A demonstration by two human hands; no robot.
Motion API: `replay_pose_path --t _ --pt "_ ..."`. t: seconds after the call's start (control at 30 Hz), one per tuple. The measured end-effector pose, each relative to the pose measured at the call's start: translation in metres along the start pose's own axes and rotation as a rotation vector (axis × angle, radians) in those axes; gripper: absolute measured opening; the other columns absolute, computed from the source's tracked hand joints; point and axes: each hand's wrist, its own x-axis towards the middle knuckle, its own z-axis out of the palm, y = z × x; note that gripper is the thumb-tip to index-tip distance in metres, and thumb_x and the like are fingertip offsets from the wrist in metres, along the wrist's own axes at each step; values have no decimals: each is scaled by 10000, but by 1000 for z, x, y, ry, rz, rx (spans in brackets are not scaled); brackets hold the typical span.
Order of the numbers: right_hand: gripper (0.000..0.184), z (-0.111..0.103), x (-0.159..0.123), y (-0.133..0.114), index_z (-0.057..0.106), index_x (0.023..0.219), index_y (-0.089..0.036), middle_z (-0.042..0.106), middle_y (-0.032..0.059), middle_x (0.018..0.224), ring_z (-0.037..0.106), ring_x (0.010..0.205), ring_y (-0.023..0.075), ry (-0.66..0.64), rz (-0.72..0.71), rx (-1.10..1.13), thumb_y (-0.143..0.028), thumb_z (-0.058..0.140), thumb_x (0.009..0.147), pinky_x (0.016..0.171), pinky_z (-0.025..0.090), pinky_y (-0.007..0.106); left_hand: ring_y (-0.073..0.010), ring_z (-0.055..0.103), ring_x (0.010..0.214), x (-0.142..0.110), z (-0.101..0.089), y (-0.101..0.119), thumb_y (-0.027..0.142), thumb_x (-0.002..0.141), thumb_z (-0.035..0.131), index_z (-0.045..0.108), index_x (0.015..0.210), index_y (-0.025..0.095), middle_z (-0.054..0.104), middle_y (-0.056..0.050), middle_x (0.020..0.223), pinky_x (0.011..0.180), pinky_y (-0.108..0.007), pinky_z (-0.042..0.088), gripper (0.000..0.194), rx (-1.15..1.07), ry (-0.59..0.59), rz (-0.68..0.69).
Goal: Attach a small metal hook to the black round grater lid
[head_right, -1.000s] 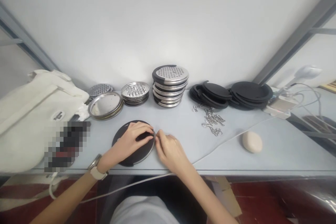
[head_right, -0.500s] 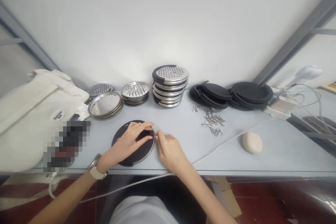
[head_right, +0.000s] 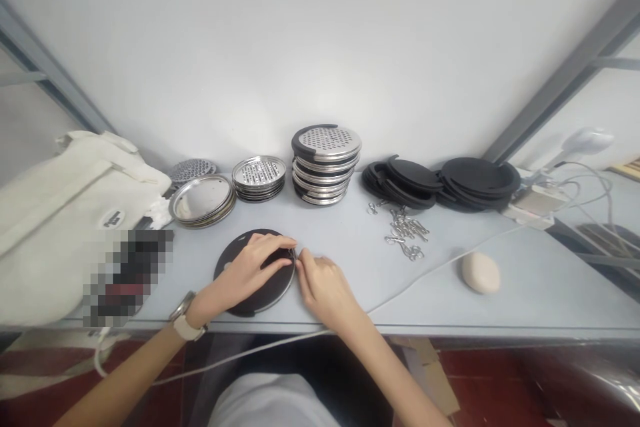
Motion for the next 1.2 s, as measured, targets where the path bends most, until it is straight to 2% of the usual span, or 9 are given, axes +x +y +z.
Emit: replay_pose_path --t 0.5,0.9,1.2 --pt "217 2 0 0 439 928 -166 593 30 661 540 581 172 27 4 -17 -241 239 969 567 356 263 -177 544 1008 1 1 -1 224 905 436 518 1149 232 616 -39 1081 921 -361 367 257 -1 8 12" --pt "200 3 0 0 435 917 -164 546 6 591 512 526 168 59 26 -43 -226 250 962 522 334 255 -174 542 1011 1 2 -2 224 900 447 513 1142 229 611 -38 1082 928 -359 363 252 19 3 14" --pt "195 3 1 0 449 939 -167 581 23 639 528 565 171 24 -32 -52 -200 258 960 567 352 260 -178 522 1027 0 3 -2 194 897 433 519 1132 217 596 -44 1087 932 -365 337 252 58 9 8"
